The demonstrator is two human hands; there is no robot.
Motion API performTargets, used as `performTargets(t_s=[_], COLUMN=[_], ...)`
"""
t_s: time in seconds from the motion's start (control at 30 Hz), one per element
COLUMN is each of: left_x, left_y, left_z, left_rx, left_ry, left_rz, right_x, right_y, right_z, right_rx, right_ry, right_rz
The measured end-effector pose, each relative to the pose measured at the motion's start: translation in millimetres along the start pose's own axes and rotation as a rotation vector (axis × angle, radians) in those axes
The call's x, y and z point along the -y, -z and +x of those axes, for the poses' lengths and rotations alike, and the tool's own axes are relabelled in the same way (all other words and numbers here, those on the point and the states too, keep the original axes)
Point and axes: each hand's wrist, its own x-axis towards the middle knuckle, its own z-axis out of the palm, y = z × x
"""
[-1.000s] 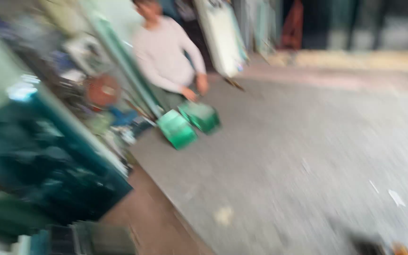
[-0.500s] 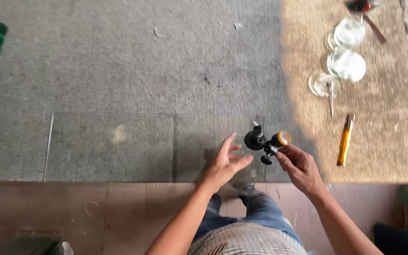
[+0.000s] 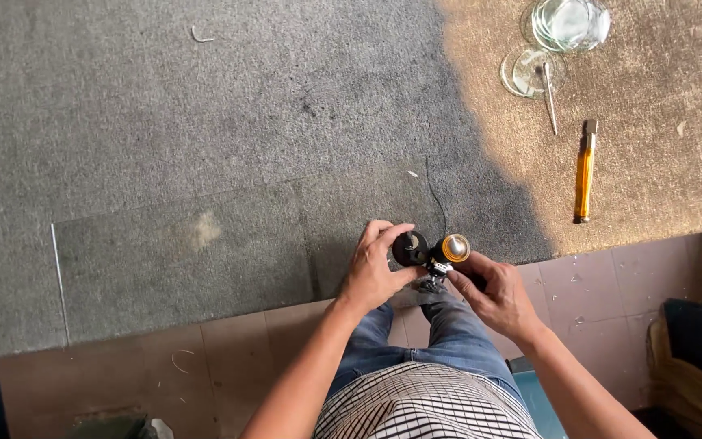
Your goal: Scoring and breaking glass sheets using manual and circular glass cutters
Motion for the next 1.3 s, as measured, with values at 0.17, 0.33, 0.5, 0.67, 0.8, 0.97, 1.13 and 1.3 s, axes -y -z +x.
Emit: performTargets(t_s=[0.17, 0.33, 0.5, 0.67, 0.8, 0.97, 1.13, 1.3], left_x=[-8.5, -24.6, -28.2, -11.6, -3.5, 21.3, 39.2, 42.7], left_y=[-2.4, 10.6, 0.8, -6.7, -1.6, -7.4, -19.7, -18.8], left_z=[3.6, 11.8, 6.5, 9.0, 17.2, 39.9, 63.4, 66.8], left_rx=[-0.016, 0.182, 0.076, -0.032, -0.101, -0.156, -0.226, -0.239], left_ry=[-0.092, -0.109, -0.113, -0.100, -0.237, -0.235, -0.260, -0.265], left_rz=[0.033, -0.090, -0.052, 0.076, 0.365, 0.424, 0.475, 0.529], right_x=[11.5, -0.9, -5.6, -1.6, -20.9, -61.2, -83.9, -123.3], right_y=[4.6, 15.6, 18.3, 22.6, 26.2, 29.1, 34.0, 27.5], right_z=[3.6, 4.9, 5.5, 16.0, 21.9, 48.4, 85.5, 103.6], right_rx=[0.002, 0.051, 0.049, 0.104, 0.122, 0.080, -0.253, -0.359], right_ry=[0.028, -0.007, -0.012, -0.023, -0.086, -0.162, -0.114, 0.072], right_rz=[0.024, 0.043, 0.061, 0.053, 0.014, -0.012, 0.032, -0.276])
